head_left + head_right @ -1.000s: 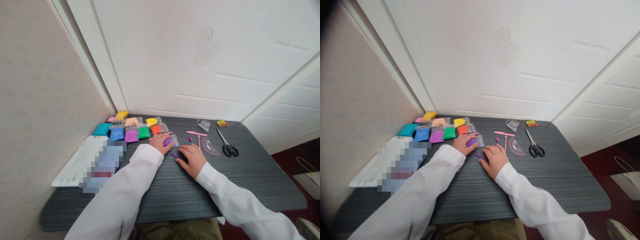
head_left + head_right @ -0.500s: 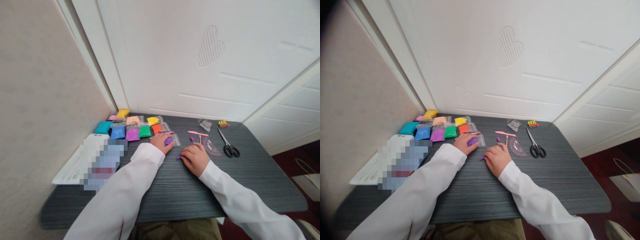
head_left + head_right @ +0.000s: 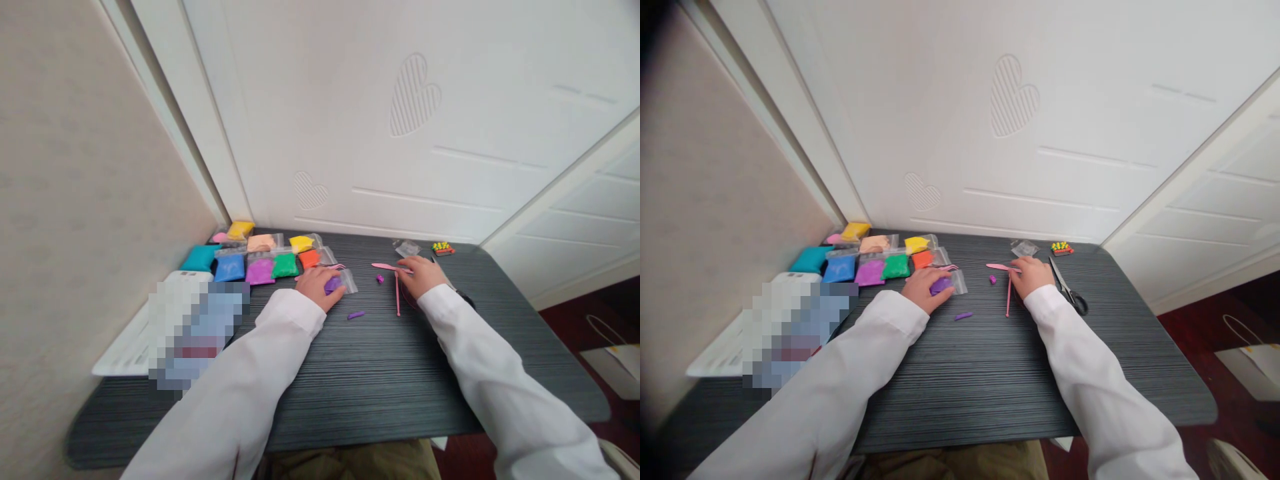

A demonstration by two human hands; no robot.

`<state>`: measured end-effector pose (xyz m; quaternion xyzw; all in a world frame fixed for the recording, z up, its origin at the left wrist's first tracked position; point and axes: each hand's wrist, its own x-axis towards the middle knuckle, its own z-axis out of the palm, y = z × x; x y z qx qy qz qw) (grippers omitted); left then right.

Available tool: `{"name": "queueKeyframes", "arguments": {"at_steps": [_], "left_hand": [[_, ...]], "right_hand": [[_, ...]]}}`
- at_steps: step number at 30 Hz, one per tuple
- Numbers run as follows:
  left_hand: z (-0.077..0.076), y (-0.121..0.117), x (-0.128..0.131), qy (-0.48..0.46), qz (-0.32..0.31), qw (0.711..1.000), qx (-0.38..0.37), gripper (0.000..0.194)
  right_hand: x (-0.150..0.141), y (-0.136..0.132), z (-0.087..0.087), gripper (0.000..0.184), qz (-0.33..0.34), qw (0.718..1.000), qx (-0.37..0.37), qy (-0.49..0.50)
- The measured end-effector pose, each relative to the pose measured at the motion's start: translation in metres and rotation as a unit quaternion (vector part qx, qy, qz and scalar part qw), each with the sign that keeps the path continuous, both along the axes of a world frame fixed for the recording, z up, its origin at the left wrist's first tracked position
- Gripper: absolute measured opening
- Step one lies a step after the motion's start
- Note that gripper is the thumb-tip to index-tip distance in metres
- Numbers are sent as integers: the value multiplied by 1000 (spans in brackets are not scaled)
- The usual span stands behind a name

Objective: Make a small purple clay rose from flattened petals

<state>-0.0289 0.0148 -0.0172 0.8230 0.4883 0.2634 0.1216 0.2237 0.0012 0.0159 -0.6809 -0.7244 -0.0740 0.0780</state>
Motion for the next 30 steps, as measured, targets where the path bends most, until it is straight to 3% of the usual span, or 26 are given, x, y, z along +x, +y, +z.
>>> {"name": "queueKeyframes", "arguments": {"at_steps": [9, 19, 23, 26, 28, 30], "left_hand": [[2, -1, -1, -3, 3, 1000, -1, 37], [-1, -2, -2, -14, 6, 1000, 4, 37], [4, -4, -2, -14, 18, 1000, 7, 38], [10, -9, 0, -15, 38, 999, 32, 39], [15, -16, 1, -17, 42, 997, 67, 35], [21, -26, 3, -13, 18, 995, 94, 27]], "right_hand": [[-21, 43, 9, 26, 37, 987, -113, -107], [-28, 30, 19, 24, 44, 985, -58, -156], [-33, 15, 42, 28, 17, 989, 0, -150], [-37, -11, 56, 27, 9, 990, 59, -124], [-41, -35, 54, 25, -1, 993, 76, -84], [-47, -61, 44, 27, -10, 998, 43, -38]]}}
